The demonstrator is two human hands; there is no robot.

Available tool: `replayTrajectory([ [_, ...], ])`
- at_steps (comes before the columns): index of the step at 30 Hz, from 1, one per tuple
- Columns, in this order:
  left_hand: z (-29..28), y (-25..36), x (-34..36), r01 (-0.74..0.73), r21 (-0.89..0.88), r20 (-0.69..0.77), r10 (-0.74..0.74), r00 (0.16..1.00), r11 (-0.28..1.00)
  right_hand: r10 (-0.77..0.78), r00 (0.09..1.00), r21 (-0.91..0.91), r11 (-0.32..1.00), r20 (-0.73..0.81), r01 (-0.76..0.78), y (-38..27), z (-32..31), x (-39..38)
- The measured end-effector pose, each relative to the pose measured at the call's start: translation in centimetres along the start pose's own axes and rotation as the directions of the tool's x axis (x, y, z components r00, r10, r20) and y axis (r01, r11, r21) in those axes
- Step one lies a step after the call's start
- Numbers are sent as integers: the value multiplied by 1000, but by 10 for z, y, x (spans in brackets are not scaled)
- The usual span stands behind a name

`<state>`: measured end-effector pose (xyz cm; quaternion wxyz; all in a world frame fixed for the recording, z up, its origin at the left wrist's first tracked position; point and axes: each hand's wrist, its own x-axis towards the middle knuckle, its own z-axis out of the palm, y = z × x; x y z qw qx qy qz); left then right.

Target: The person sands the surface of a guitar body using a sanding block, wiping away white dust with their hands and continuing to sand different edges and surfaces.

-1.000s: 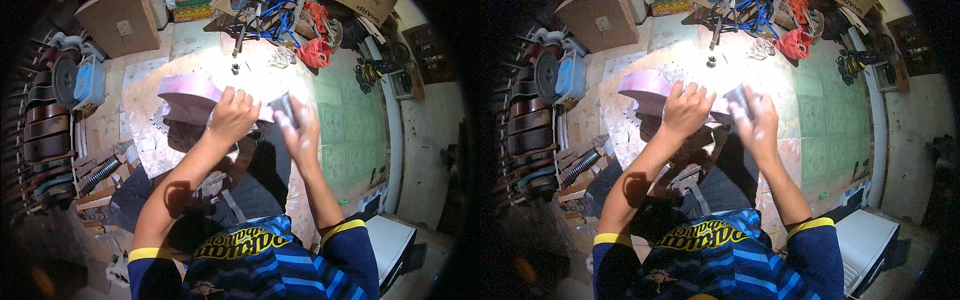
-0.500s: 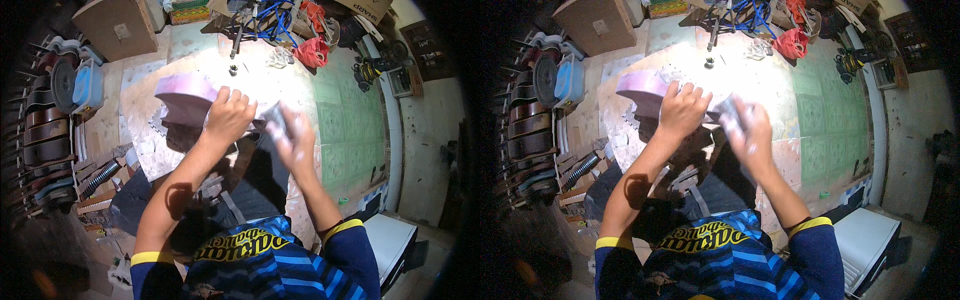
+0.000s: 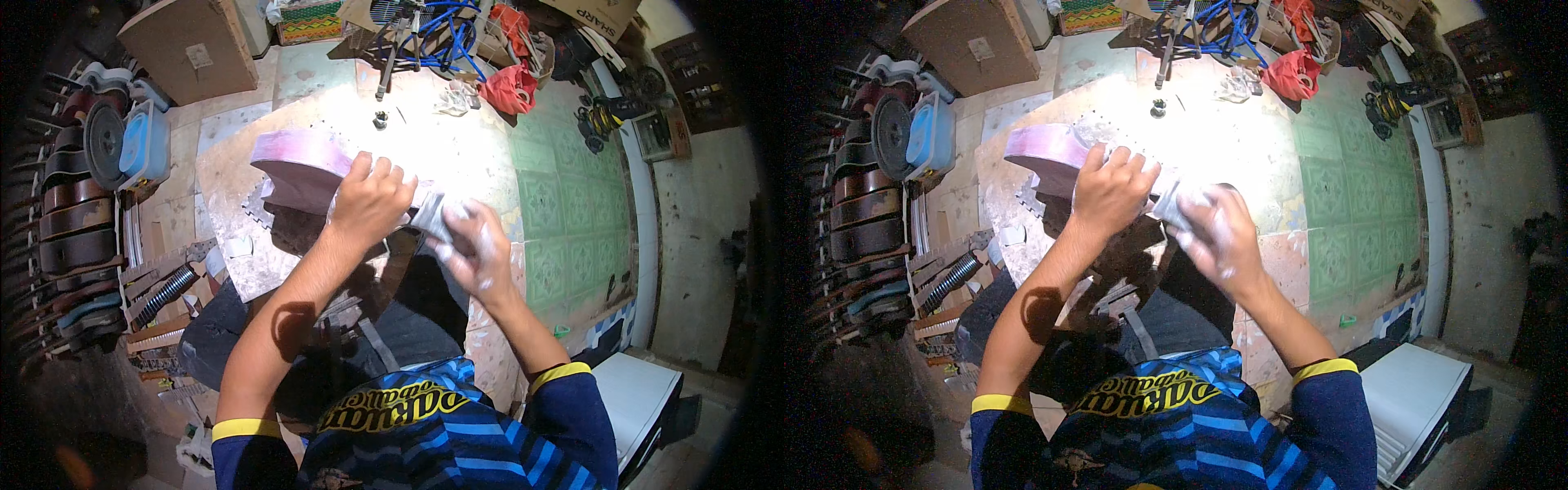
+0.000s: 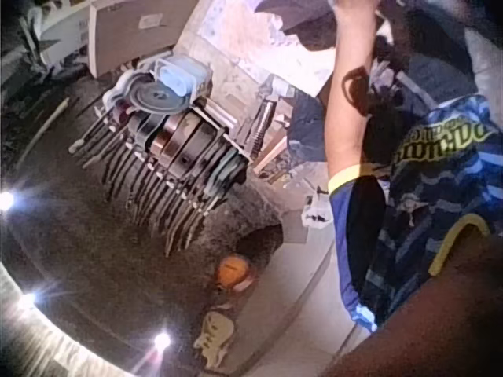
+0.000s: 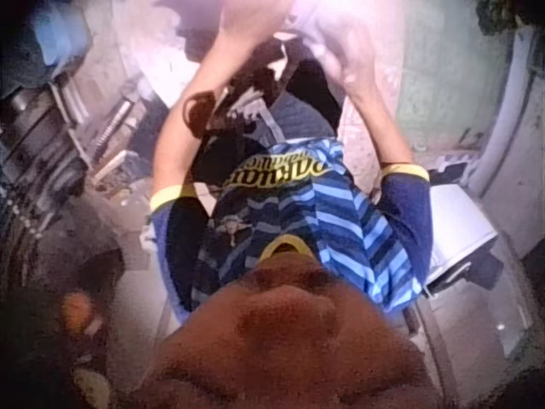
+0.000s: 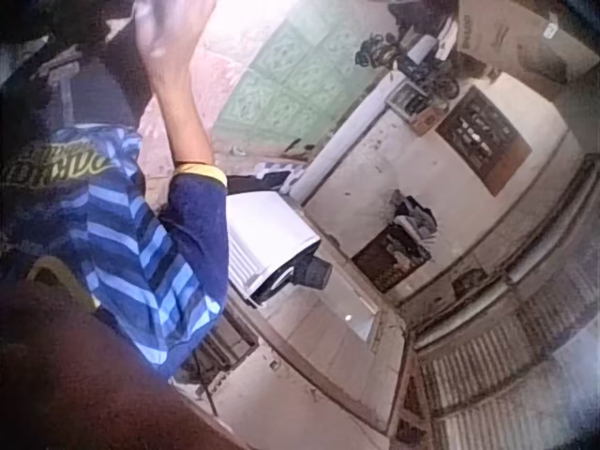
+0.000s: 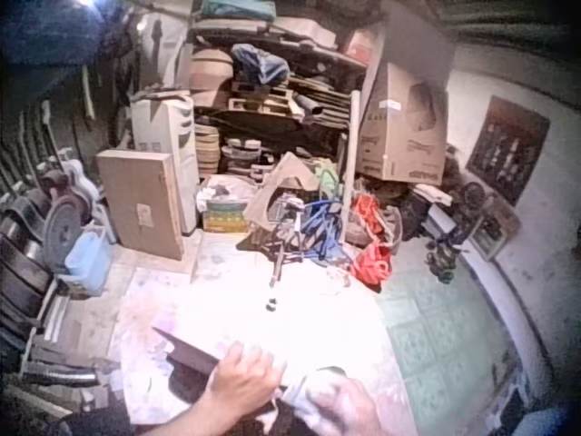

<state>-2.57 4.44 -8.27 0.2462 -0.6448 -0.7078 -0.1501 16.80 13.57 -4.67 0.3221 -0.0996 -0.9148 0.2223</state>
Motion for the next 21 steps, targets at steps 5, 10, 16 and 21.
replayTrajectory([
  [5, -2, 0, -3, -5, 23, 12, 5, 1000, 1000, 358, 931, 234, 913, -69, -334, 23, 10, 4],
  [10, -4, -1, -4, -26, 22, -2, 26, 1000, 999, 526, 850, 288, 818, -22, -498, 19, 5, 3],
  [16, -5, 1, -11, -40, 48, -39, 42, 998, 998, 239, 970, 20, 971, 34, -240, 16, -1, -6],
  [21, -5, 4, -13, -33, 59, -39, 36, 999, 998, -70, 995, 92, 994, 73, 63, 1, -2, -7],
])
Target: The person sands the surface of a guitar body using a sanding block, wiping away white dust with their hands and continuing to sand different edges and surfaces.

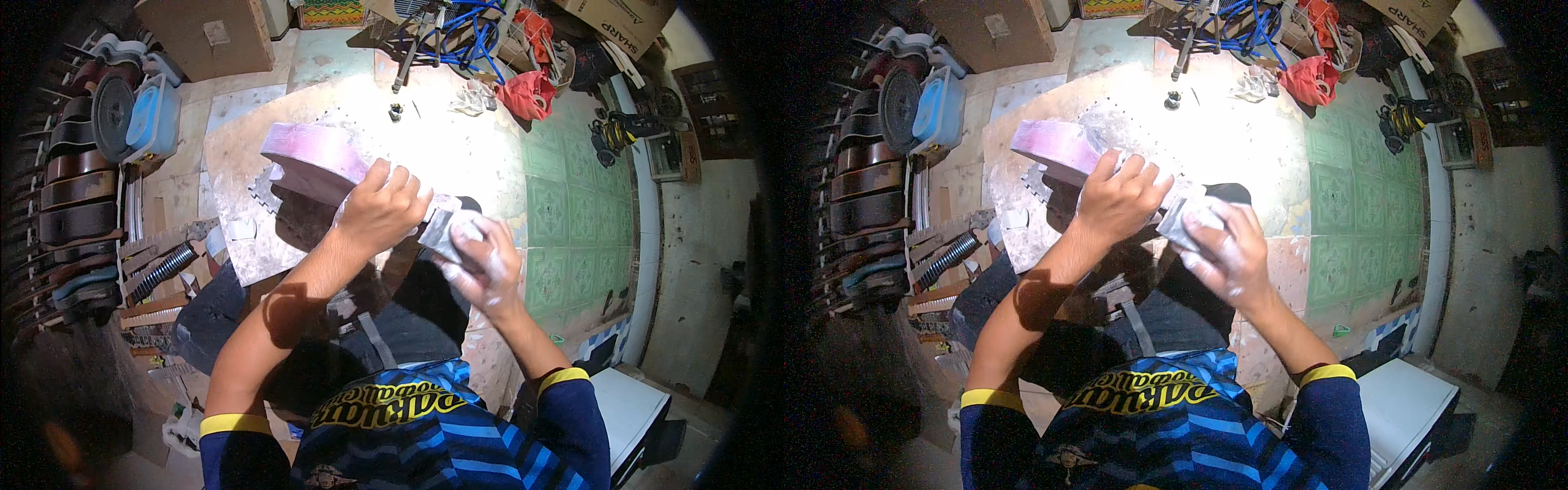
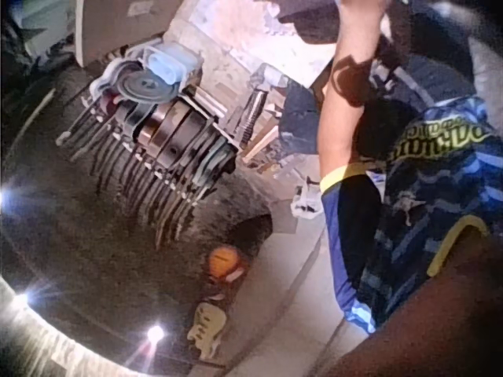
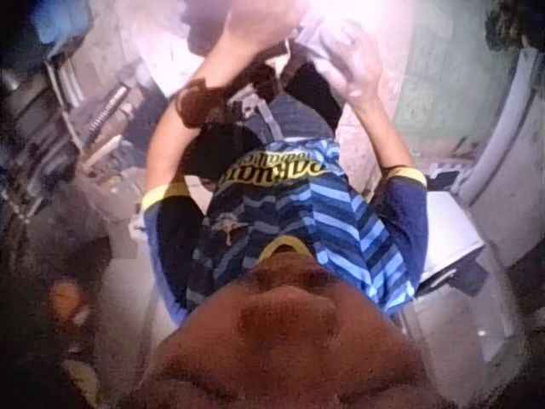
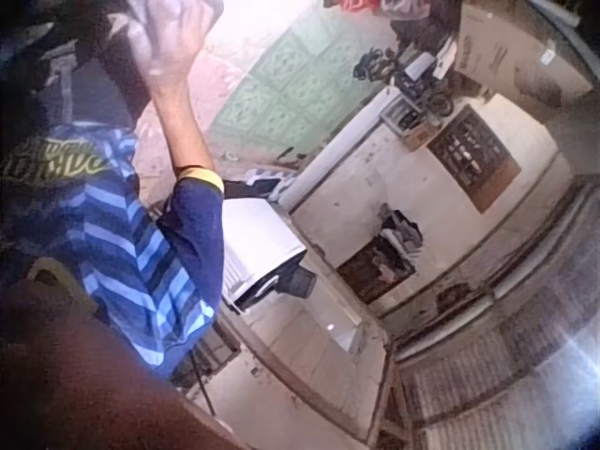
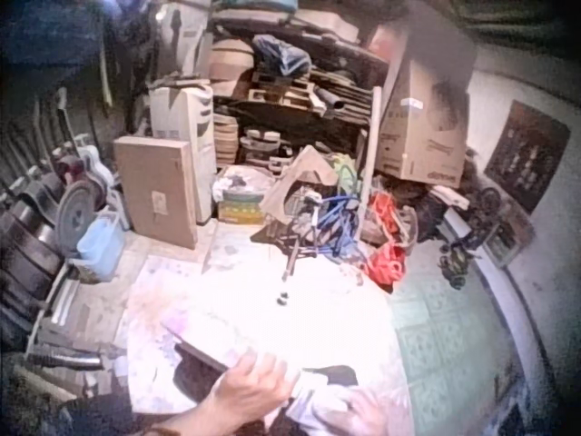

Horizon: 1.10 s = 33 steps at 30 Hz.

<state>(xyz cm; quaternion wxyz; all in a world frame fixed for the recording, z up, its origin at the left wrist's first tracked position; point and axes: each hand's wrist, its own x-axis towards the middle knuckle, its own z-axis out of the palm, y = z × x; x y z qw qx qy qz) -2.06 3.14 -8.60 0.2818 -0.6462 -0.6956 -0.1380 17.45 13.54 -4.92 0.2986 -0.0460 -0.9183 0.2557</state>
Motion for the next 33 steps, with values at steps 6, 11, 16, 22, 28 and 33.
replayTrajectory([
  [6, 2, 0, -2, -13, 2, -28, 13, 1000, 1000, 30, 999, -70, 997, -17, -31, 4, 4, 0],
  [11, 0, -1, 0, -16, 2, -23, 16, 1000, 1000, 192, 978, -65, 978, -81, -198, 12, 7, 1],
  [16, 0, -1, -2, -23, 31, -49, 25, 998, 999, 366, 928, 95, 929, -75, -359, 18, 5, 0],
  [22, 2, -3, -1, -21, 27, -37, 22, 999, 999, 363, 928, 30, 932, -78, -362, 17, 4, 2],
  [28, 1, -3, 2, -30, 15, -57, 31, 998, 999, 244, 966, 5, 970, -89, -245, 15, 4, 5],
  [33, 1, -3, 1, -20, -16, -31, 20, 999, 1000, -37, 999, -43, 998, 24, 38, 1, 3, 0],
])
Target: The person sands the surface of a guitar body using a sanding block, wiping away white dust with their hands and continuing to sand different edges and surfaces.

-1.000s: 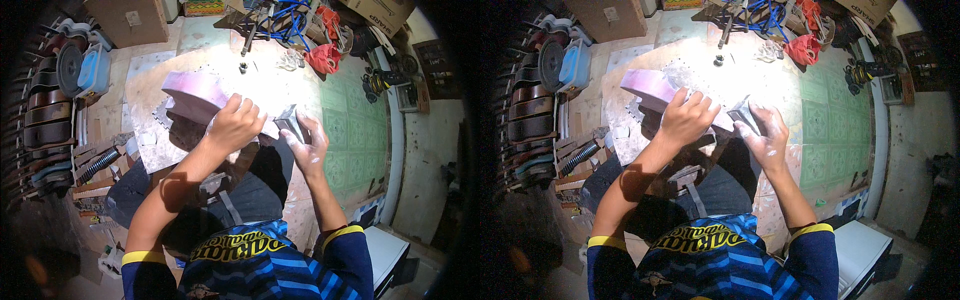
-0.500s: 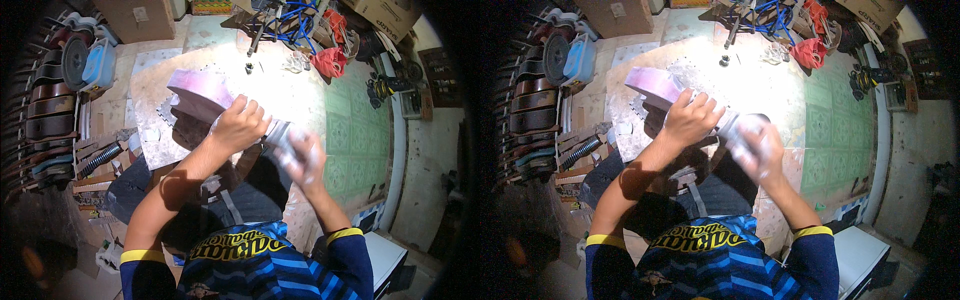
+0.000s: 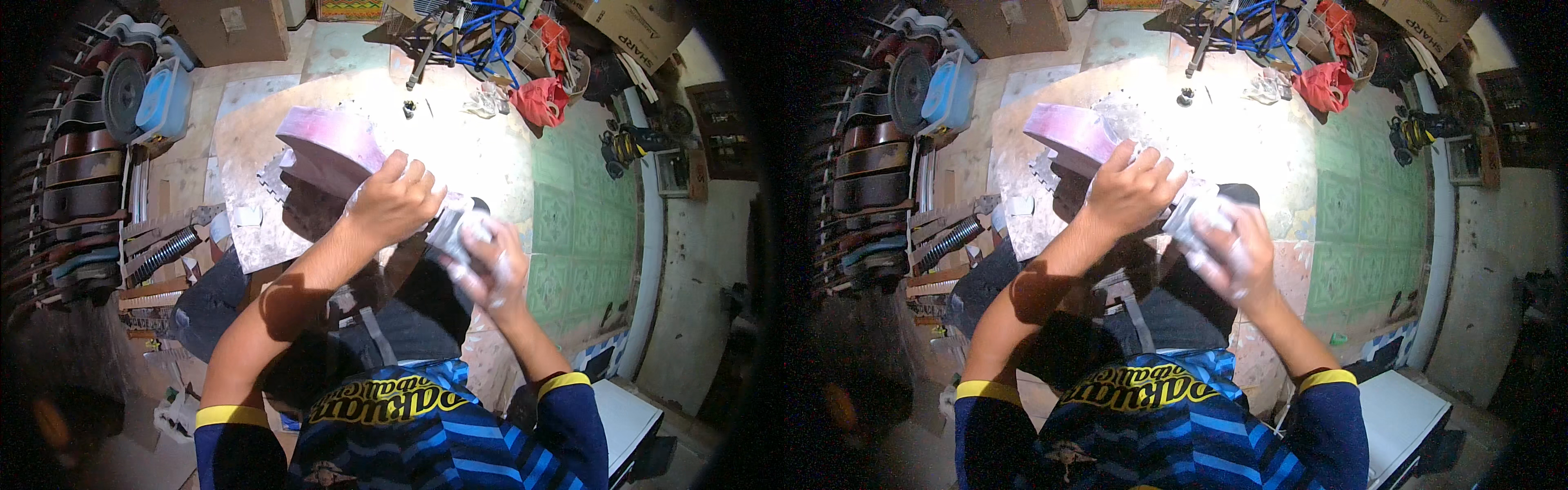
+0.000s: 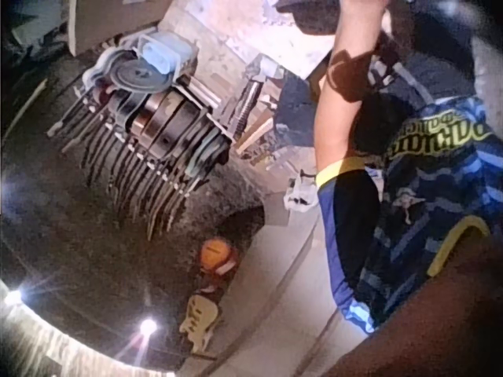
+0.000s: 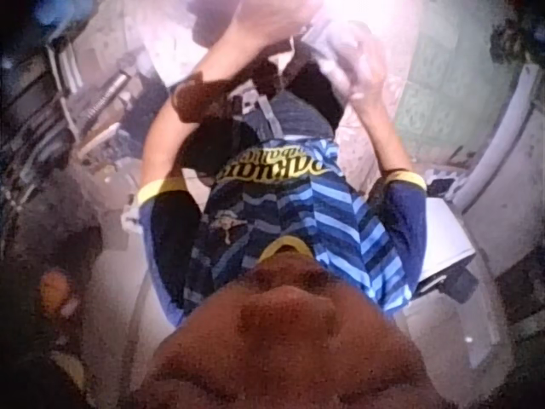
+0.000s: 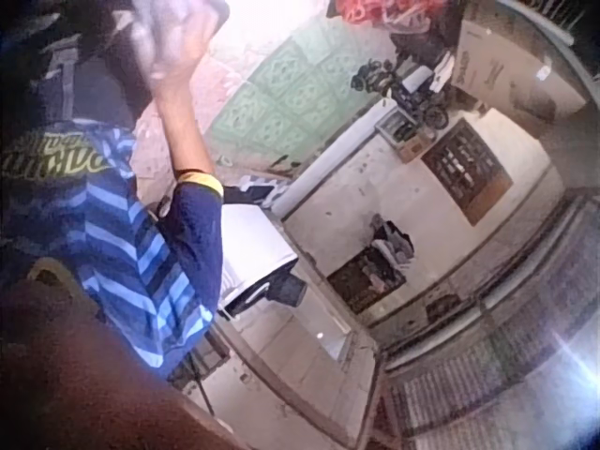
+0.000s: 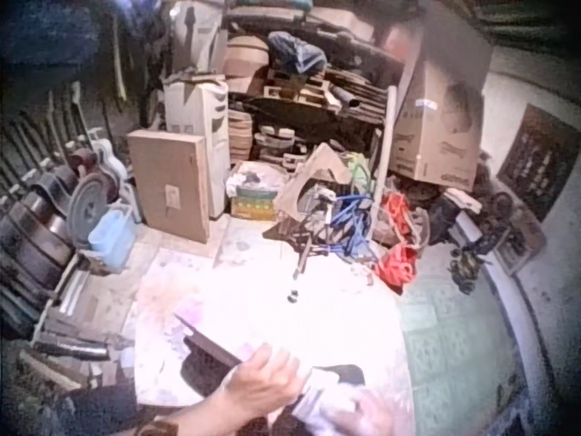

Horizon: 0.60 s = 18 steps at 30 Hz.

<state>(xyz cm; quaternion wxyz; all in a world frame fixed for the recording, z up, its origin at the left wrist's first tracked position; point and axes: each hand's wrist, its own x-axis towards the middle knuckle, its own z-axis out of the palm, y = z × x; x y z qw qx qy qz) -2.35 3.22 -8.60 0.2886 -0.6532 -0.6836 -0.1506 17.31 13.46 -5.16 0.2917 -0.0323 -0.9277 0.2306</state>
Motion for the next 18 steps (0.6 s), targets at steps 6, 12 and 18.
replayTrajectory([
  [6, 1, -1, 2, -14, 4, 12, 14, 1000, 1000, 182, 982, 3, 983, -58, -182, 5, 4, -2],
  [12, 2, -3, 2, -16, 4, -9, 16, 1000, 1000, 40, 999, 15, 999, -25, -40, -11, 2, 3],
  [18, 1, -3, 3, -20, 6, 20, 19, 1000, 1000, 237, 963, 46, 971, -124, -233, 8, 9, 0],
])
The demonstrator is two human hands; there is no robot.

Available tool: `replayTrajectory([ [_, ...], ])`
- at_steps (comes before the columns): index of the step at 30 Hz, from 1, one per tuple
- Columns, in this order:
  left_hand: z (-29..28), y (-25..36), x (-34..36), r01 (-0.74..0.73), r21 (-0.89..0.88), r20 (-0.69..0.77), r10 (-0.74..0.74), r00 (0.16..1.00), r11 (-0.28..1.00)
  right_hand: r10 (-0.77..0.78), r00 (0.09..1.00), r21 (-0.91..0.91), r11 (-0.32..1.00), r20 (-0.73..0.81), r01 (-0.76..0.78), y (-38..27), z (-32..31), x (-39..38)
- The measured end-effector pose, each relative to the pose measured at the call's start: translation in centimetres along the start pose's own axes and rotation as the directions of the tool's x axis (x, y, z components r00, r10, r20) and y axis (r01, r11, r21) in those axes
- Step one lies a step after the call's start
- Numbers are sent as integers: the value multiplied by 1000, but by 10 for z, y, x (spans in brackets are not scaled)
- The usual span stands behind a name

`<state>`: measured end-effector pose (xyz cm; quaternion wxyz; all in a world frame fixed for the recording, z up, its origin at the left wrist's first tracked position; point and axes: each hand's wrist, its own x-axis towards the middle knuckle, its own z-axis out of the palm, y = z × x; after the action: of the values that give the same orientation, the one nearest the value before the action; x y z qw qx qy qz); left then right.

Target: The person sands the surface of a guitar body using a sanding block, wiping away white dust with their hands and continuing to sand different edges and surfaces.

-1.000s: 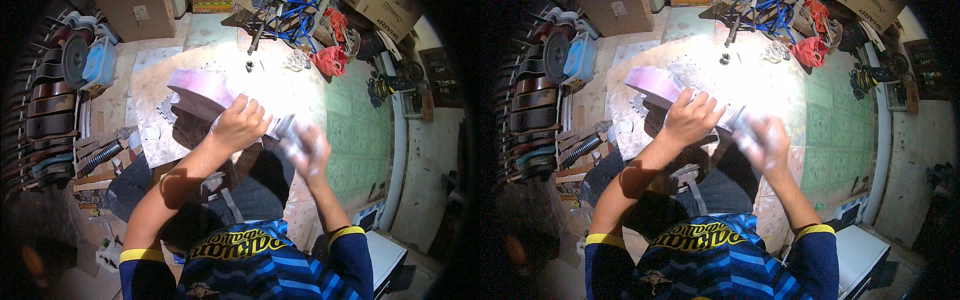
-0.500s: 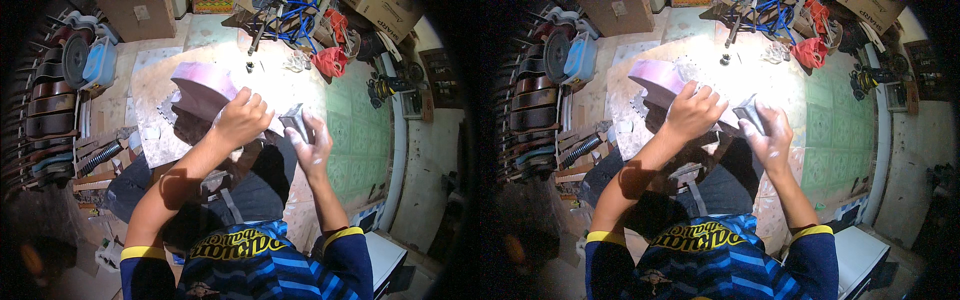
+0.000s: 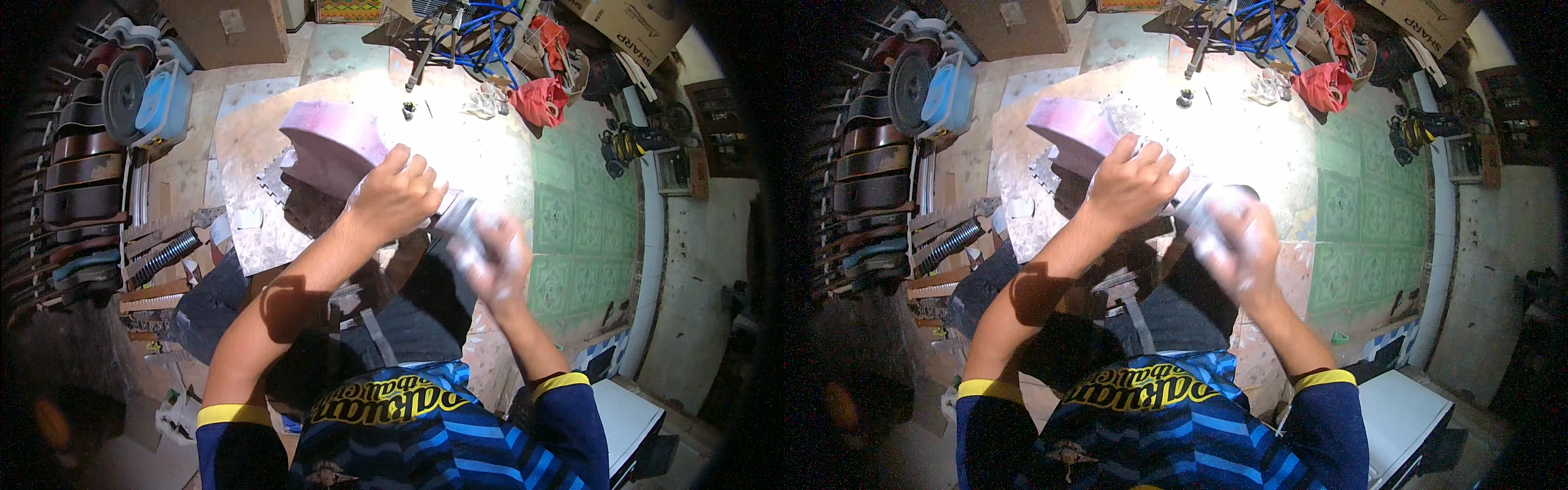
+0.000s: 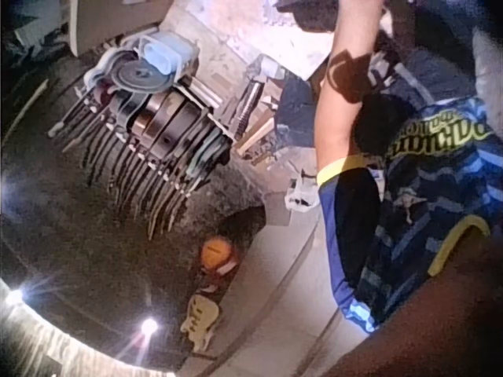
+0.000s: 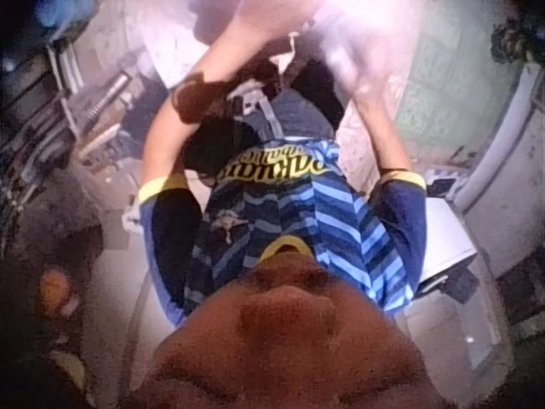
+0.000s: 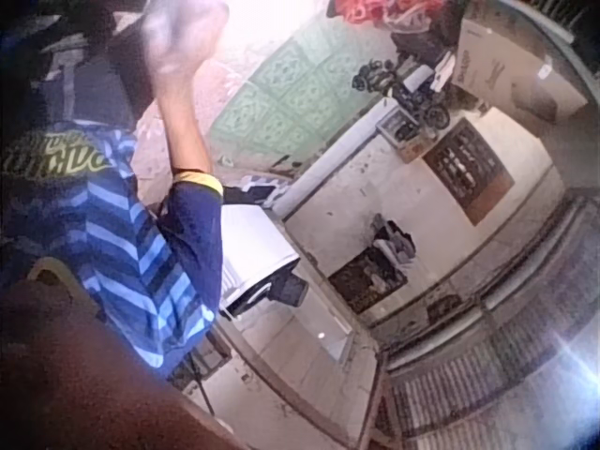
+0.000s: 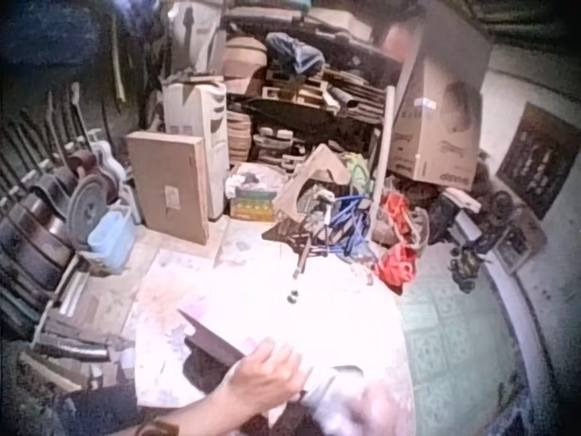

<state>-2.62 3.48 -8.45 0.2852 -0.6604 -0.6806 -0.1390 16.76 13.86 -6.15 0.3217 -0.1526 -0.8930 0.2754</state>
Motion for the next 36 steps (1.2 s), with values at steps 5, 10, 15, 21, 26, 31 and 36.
replayTrajectory([
  [5, 0, 1, 0, 4, 25, -37, -3, 999, 1000, 157, 982, 8, 988, -104, -157, 15, 1, 6],
  [10, -3, 0, -1, 9, 2, -39, -9, 999, 1000, 212, 977, 34, 977, -16, -212, 17, -4, -1],
  [15, 0, 1, 0, 16, -16, -5, -16, 1000, 1000, -301, 951, -44, 952, 70, 304, -2, -8, -2],
  [21, -1, -1, 1, 7, -27, -7, -7, 1000, 1000, -164, 986, -36, 986, 39, 165, 3, -4, -10],
  [26, -3, -4, 0, -2, -28, 23, 2, 1000, 1000, 36, 999, 9, 999, -2, -36, 2, 0, -2],
  [31, -3, -1, -2, 2, -18, 20, -2, 1000, 1000, 193, 981, 59, 980, -10, -192, 8, -1, 1],
  [36, -6, 0, -6, 10, -11, 0, -10, 1000, 1000, 215, 976, -50, 976, 26, -213, 22, -6, 5],
])
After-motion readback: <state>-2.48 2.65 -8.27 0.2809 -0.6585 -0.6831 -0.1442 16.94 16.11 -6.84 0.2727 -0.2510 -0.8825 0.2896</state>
